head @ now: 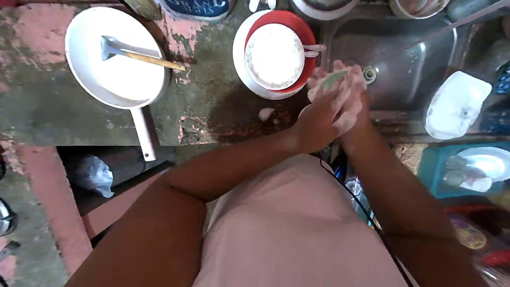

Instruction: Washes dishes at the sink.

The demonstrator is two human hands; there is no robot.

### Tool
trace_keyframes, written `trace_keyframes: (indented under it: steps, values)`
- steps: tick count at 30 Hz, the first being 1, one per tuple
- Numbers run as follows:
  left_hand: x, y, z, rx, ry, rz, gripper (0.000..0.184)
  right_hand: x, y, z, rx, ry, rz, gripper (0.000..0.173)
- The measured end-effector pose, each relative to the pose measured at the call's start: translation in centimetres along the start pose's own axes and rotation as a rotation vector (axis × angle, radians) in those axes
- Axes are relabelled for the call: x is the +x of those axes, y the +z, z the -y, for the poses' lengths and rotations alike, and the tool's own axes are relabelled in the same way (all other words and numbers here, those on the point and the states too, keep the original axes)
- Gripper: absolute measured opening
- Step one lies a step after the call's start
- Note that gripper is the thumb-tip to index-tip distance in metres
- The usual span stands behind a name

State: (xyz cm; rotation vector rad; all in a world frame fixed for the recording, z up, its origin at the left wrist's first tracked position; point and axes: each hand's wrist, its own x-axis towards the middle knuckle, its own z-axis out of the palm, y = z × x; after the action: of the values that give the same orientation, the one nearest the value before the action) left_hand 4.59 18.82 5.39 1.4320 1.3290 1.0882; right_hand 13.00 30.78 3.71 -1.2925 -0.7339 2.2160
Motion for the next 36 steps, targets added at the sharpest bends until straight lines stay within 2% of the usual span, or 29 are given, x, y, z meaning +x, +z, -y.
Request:
trace_keyframes:
  steps: [1,2,4,5,7,9,10,13,16,18,21,25,32,36]
  values:
    - [-0.5,-0.6,0.6,-0.036,0.051,0.053,0.059,-1.5,-0.7,0.0,0.078,-0.087,0.0,0.036]
    - [-1.0,-1.4,1.7,-0.078,0.092,0.068,0.053,-2.6,-1.2,-0.2,0.148,-0.149,0.0,0.03]
    - [-1.8,-3.2,4.5,-0.069,0.103,-0.042,0.041,-3.6,-2.3,-0.3,0.204,-0.223,-0.004,0.047]
    - [-2.2,-4.4,5.1,-0.032,0.024,-0.146,0.037,-3.5,-3.3,-0.5,0.198,-0.245,-0.003,0.052]
    - [-2.7,-6.8,6.5,-0.003,-0.203,-0.416,0.033,-3.1,-6.0,-1.5,0.122,-0.303,0.023,0.052]
    - [-2.6,-9.3,8.6,-0.018,-0.391,-0.653,0.045,-3.7,-7.7,-2.6,-0.047,-0.346,-0.023,0.037]
    - [-2.4,-10.5,9.5,-0.024,-0.488,-0.703,0.052,-4.3,-8.2,-3.1,-0.127,-0.344,-0.076,0.027]
    - [-2.1,-13.0,10.2,-0.132,-0.801,-0.619,0.065,-5.3,-7.7,-3.7,-0.309,-0.242,-0.19,0.033]
    - [-1.2,-13.4,10.3,-0.224,-0.926,-0.542,0.054,-5.4,-7.5,-3.8,-0.354,-0.152,-0.204,0.032]
    - [-0.6,-13.2,10.7,-0.217,-0.918,-0.532,0.047,-5.6,-7.7,-3.7,-0.363,-0.141,-0.192,0.031]
    - [-0.1,-13.2,11.0,-0.179,-0.897,-0.556,0.047,-5.8,-8.4,-3.1,-0.408,-0.152,-0.148,0.032]
    - [-0.1,-13.3,10.6,-0.133,-0.816,-0.654,0.043,-5.9,-9.8,-2.2,-0.534,-0.189,-0.1,0.032]
    - [-0.2,-13.2,9.3,-0.221,-0.728,-0.747,0.029,-6.7,-13.4,-0.4,-0.597,-0.147,-0.108,0.033]
    - [1.0,-10.9,6.7,-0.327,-0.667,-0.801,0.02,-7.4,-16.7,1.2,-0.594,-0.15,-0.127,0.033]
